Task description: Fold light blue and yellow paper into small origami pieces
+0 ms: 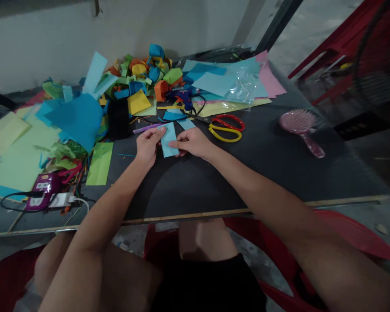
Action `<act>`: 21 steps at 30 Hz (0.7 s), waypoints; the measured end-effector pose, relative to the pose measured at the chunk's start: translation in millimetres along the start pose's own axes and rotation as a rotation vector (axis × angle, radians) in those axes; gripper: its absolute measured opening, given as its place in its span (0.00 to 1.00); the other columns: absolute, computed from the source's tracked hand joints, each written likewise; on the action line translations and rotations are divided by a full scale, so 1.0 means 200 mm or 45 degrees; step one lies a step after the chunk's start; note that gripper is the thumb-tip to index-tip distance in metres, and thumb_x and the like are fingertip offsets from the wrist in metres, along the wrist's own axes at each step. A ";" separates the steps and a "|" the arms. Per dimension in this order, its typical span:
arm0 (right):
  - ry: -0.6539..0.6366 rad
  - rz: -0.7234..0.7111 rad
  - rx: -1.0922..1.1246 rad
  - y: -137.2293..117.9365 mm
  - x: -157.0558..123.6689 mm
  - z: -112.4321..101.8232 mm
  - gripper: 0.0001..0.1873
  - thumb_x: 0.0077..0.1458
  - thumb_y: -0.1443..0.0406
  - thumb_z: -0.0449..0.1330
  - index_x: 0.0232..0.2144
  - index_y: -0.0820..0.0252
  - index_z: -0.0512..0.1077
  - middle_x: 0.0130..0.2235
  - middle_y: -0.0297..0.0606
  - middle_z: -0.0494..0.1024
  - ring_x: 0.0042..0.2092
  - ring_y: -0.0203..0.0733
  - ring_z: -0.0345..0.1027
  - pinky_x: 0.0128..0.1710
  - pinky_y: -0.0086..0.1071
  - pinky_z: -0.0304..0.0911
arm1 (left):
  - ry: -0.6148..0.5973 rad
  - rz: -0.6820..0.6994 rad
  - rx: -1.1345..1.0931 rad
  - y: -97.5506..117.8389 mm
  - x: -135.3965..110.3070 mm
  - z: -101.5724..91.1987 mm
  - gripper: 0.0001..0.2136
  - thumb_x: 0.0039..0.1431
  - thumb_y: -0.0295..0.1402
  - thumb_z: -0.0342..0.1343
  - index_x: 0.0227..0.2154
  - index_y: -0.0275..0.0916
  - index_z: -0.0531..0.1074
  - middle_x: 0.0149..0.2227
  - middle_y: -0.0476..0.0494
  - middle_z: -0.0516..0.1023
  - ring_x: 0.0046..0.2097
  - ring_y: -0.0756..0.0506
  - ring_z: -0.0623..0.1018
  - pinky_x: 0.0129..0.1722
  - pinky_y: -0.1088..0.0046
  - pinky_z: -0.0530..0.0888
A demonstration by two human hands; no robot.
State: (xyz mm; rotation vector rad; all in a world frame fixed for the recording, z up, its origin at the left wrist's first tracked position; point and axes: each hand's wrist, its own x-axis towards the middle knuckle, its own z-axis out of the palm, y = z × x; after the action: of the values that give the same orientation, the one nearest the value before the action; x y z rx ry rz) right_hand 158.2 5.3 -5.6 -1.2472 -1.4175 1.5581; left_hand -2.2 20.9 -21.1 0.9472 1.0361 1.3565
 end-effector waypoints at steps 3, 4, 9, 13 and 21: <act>0.124 -0.094 0.010 0.03 0.01 0.01 0.25 0.32 0.49 0.76 0.18 0.63 0.73 0.16 0.36 0.74 0.19 0.34 0.69 0.17 0.24 0.65 | -0.107 0.133 0.260 0.00 0.01 -0.03 0.16 0.46 0.44 0.70 0.20 0.36 0.75 0.19 0.53 0.69 0.22 0.55 0.64 0.22 0.78 0.61; 0.176 -0.124 0.011 0.03 0.02 0.02 0.25 0.32 0.48 0.75 0.17 0.62 0.72 0.15 0.34 0.72 0.18 0.34 0.69 0.17 0.24 0.65 | -0.162 0.155 0.377 0.00 0.01 -0.04 0.17 0.45 0.45 0.70 0.19 0.36 0.74 0.18 0.53 0.68 0.22 0.55 0.65 0.22 0.77 0.60; 0.181 -0.165 0.016 0.04 0.02 0.03 0.23 0.32 0.50 0.76 0.21 0.62 0.74 0.17 0.34 0.74 0.21 0.36 0.72 0.15 0.23 0.63 | -0.199 0.154 0.601 0.03 0.01 -0.08 0.22 0.48 0.49 0.68 0.15 0.36 0.71 0.16 0.52 0.66 0.22 0.54 0.64 0.22 0.77 0.57; 0.114 -0.117 0.076 0.03 0.02 0.02 0.22 0.33 0.54 0.76 0.26 0.63 0.77 0.23 0.38 0.79 0.27 0.40 0.77 0.17 0.22 0.65 | -0.132 0.155 0.511 0.03 0.02 -0.07 0.24 0.49 0.52 0.65 0.15 0.36 0.67 0.17 0.53 0.64 0.22 0.54 0.62 0.22 0.76 0.56; 0.222 -0.113 0.118 0.01 0.04 0.04 0.22 0.28 0.55 0.77 0.22 0.64 0.76 0.23 0.40 0.80 0.21 0.33 0.69 0.19 0.25 0.65 | -0.133 0.125 0.317 0.01 0.02 -0.05 0.27 0.46 0.54 0.67 0.14 0.38 0.62 0.17 0.54 0.60 0.23 0.54 0.63 0.23 0.77 0.59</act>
State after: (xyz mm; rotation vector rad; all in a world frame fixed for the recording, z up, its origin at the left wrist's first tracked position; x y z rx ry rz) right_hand 148.7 9.0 -10.2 -1.2166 -1.2586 1.4035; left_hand -12.4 24.9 -22.4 1.2552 1.1068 1.2618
